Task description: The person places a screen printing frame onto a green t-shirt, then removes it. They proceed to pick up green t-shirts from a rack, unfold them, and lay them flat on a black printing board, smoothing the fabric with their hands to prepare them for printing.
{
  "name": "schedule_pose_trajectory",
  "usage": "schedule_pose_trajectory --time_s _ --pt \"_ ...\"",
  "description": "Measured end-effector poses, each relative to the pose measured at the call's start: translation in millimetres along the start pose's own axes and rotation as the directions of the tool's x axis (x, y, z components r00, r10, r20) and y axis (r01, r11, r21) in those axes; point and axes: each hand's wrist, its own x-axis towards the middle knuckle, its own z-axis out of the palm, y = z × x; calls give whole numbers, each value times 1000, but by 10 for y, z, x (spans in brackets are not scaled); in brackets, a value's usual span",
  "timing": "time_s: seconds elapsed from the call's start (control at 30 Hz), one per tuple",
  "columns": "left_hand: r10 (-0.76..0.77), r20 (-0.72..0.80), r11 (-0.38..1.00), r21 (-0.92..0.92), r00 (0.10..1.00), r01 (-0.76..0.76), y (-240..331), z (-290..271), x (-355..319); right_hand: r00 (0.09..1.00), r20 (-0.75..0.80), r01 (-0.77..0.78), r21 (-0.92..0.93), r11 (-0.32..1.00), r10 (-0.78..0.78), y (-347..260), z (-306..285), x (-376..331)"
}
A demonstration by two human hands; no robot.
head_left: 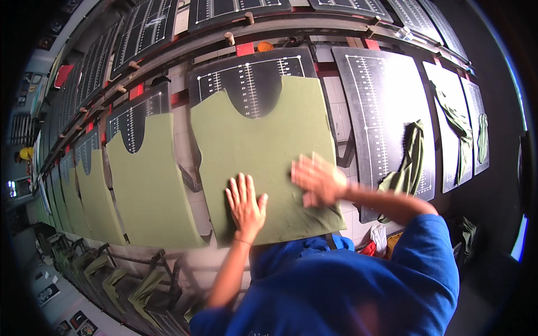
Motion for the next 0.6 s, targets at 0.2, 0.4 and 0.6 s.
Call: schedule_pose_trajectory --time_s 0.2,0.4,0.6 --pt "70 -78 997 12 994 -70 106 168 347 999 45 7 202 979 -17 -1203 571 -1021" --pt "401 13 915 -55 916 -400 700 265 -98 342 -150 -508 801 316 928 -548 581 -745" --pt "832 183 555 -300 524 -776 650 382 -758 423 262 -686 718 118 867 -655 645 -1254"
